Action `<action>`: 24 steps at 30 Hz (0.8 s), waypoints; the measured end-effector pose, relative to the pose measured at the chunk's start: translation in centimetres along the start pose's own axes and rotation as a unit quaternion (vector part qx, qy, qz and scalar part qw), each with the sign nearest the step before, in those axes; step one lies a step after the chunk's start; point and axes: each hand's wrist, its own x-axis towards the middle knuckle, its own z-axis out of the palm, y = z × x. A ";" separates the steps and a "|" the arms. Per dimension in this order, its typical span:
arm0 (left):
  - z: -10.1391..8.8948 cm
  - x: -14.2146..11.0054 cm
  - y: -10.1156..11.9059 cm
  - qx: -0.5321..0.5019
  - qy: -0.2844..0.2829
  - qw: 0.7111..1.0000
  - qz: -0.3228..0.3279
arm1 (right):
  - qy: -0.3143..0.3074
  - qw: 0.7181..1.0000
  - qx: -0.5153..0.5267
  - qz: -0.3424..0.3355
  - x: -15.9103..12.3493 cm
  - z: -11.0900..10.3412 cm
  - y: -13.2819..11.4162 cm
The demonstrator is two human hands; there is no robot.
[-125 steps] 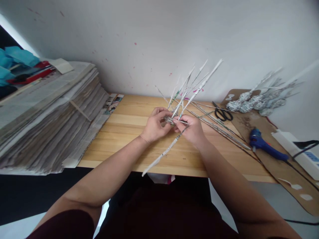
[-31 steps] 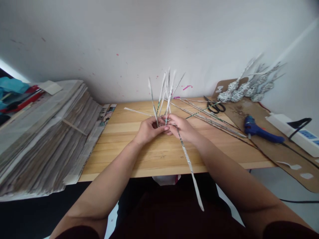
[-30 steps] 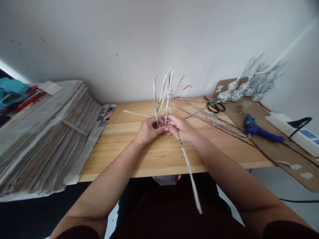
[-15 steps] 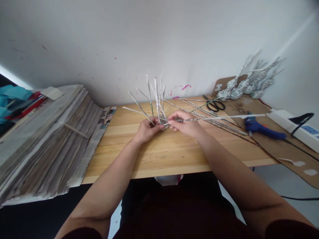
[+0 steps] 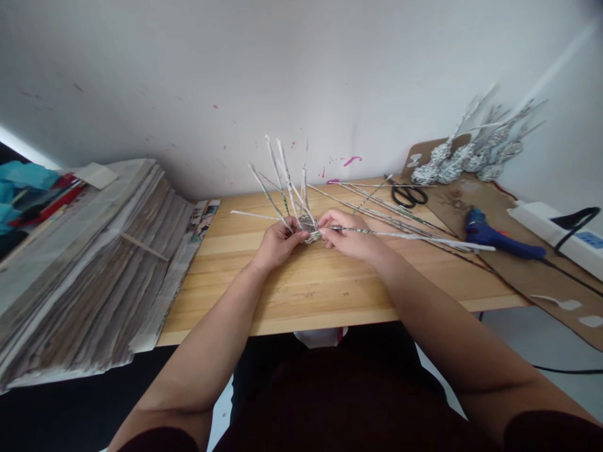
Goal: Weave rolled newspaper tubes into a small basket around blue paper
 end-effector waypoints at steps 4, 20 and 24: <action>-0.1 0.0 0.0 -0.014 -0.006 1.000 0.014 | -0.028 1.000 0.009 0.011 -0.1 -0.3 -0.3; -0.4 -0.2 0.9 -0.031 -0.036 0.997 0.056 | -0.152 0.971 0.144 0.113 0.1 -1.0 -0.6; -0.4 -0.2 0.9 -0.036 -0.034 0.998 0.045 | -0.152 0.965 0.175 0.121 0.3 -0.5 -0.3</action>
